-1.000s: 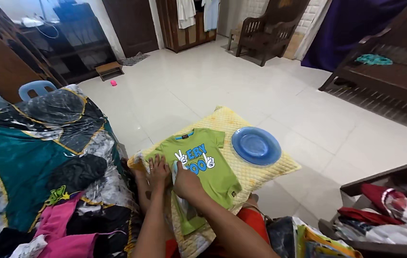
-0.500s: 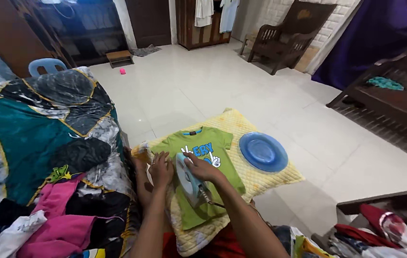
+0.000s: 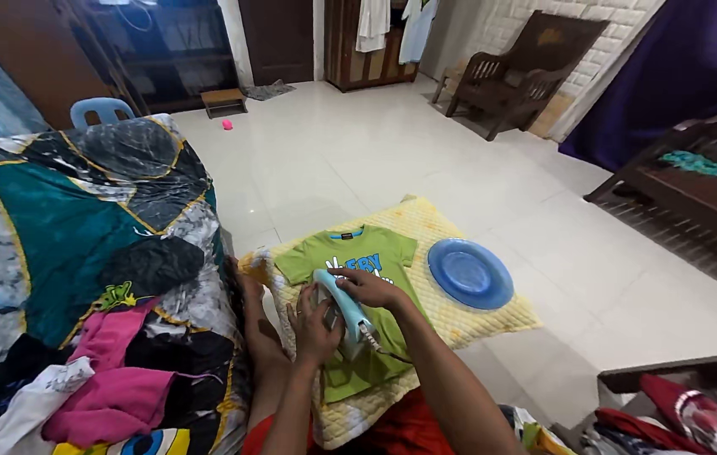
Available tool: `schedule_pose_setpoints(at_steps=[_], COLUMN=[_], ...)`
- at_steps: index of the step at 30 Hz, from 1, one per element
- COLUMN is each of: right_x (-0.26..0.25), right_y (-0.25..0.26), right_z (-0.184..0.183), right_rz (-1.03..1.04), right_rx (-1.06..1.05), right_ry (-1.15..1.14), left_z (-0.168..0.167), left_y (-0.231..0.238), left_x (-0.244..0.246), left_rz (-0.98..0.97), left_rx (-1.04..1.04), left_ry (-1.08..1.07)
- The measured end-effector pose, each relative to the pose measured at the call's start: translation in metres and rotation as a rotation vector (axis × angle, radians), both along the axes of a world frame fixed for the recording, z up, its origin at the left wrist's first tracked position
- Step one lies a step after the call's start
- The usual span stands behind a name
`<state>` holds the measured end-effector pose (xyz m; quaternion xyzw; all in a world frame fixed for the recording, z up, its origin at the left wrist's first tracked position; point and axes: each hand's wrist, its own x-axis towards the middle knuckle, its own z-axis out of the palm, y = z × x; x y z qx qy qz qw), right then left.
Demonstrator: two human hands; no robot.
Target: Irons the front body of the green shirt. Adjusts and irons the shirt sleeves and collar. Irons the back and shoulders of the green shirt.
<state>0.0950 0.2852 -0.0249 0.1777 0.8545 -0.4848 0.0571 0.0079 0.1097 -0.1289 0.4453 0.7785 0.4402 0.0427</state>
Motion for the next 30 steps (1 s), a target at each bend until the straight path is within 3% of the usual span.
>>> schedule_pose_setpoints(at_steps=[6,13,18,21,25,28,30], right_x=[0.008,0.002,0.004,0.008,0.016,0.019,0.016], right_y=[0.002,0.001,-0.048,-0.08,-0.11,-0.109,-0.099], right_z=[-0.026,-0.008,0.021,0.022,0.029,0.031,0.03], right_rz=[-0.036,-0.045,-0.218,-0.291,-0.449,-0.568,-0.621], right_rx=[-0.019,0.061,0.228,0.327,0.403,0.383,0.369], right_ry=[-0.052,-0.12,-0.126,-0.255,-0.416,-0.47,-0.454], left_z=[0.006,0.005,-0.003,0.008,0.005,0.004,0.004], left_y=[0.002,0.002,0.0,0.015,0.053,0.068,0.073], left_x=[0.001,0.003,-0.003,-0.013,-0.053,-0.08,-0.083], left_rz=[0.036,0.072,0.077,0.168,0.086,-0.04,-0.026], left_rx=[-0.006,0.022,0.104,-0.076,-0.232,-0.547,-0.595], left_ry=[-0.078,-0.092,-0.118,-0.045,0.195,0.183,0.179])
